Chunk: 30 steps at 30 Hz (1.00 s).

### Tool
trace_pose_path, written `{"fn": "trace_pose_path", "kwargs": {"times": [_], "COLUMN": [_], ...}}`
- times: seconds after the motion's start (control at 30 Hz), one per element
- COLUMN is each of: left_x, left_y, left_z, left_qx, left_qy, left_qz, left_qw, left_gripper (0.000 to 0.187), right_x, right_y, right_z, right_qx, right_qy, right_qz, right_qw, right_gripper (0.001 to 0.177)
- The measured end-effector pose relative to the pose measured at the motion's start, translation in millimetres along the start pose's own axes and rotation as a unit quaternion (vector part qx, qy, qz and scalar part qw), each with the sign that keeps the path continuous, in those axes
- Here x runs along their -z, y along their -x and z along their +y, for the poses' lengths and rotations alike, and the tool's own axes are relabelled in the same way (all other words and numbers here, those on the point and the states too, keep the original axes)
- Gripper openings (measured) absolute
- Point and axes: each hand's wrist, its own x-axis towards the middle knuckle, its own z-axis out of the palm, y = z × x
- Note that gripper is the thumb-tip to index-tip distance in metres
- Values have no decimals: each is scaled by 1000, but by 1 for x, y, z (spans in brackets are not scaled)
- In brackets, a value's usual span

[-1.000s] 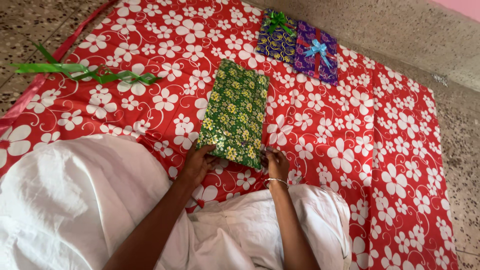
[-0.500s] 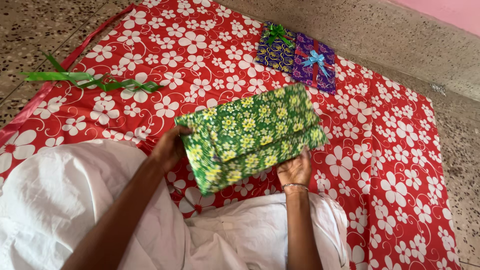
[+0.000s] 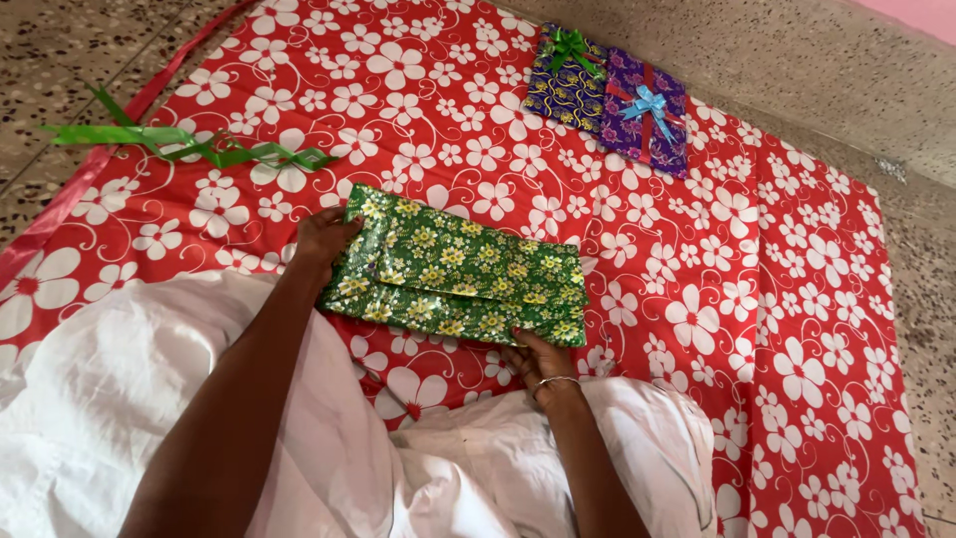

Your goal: The person wraps a rectangular gift with green floral wrapping paper, folds the edges, and secures the package with tape. They then tie a red ribbon around the wrapped gift.

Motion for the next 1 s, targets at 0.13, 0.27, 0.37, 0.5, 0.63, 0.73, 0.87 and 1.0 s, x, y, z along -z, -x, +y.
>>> {"fn": "trace_pose_path", "kwargs": {"times": [0.13, 0.27, 0.37, 0.5, 0.63, 0.73, 0.87, 1.0], "left_x": [-2, -6, -17, -33, -36, -41, -59, -82], "left_y": [-18, -2, 28, 66, 79, 81, 77, 58], "left_z": [-7, -8, -10, -12, -6, -3, -1, 6], "left_qx": [-78, -294, -418, -409, -426, -426, -401, -366], "left_qy": [-55, -312, -509, -607, -627, -633, -634, -633], "left_qz": [8, 95, 103, 84, 74, 59, 15, -18], "left_qw": [995, 898, 745, 676, 647, 644, 661, 682], "left_gripper": [38, 43, 48, 62, 62, 64, 66, 69], "right_x": [8, 7, -14, -51, -81, -87, -73, -61], "right_y": [3, 23, 41, 69, 65, 40, 16, 20], "right_z": [-1, -8, -21, -41, -46, -55, -57, -49], "right_qx": [13, 167, 488, 561, 531, 507, 397, 392], "right_qy": [-15, 25, 275, 532, 670, 729, 766, 795], "right_qz": [69, 157, 242, 215, 164, 117, 19, 23], "right_qw": [997, 973, 792, 597, 493, 445, 506, 462], "right_gripper": [37, 43, 52, 54, 54, 55, 49, 45]}}
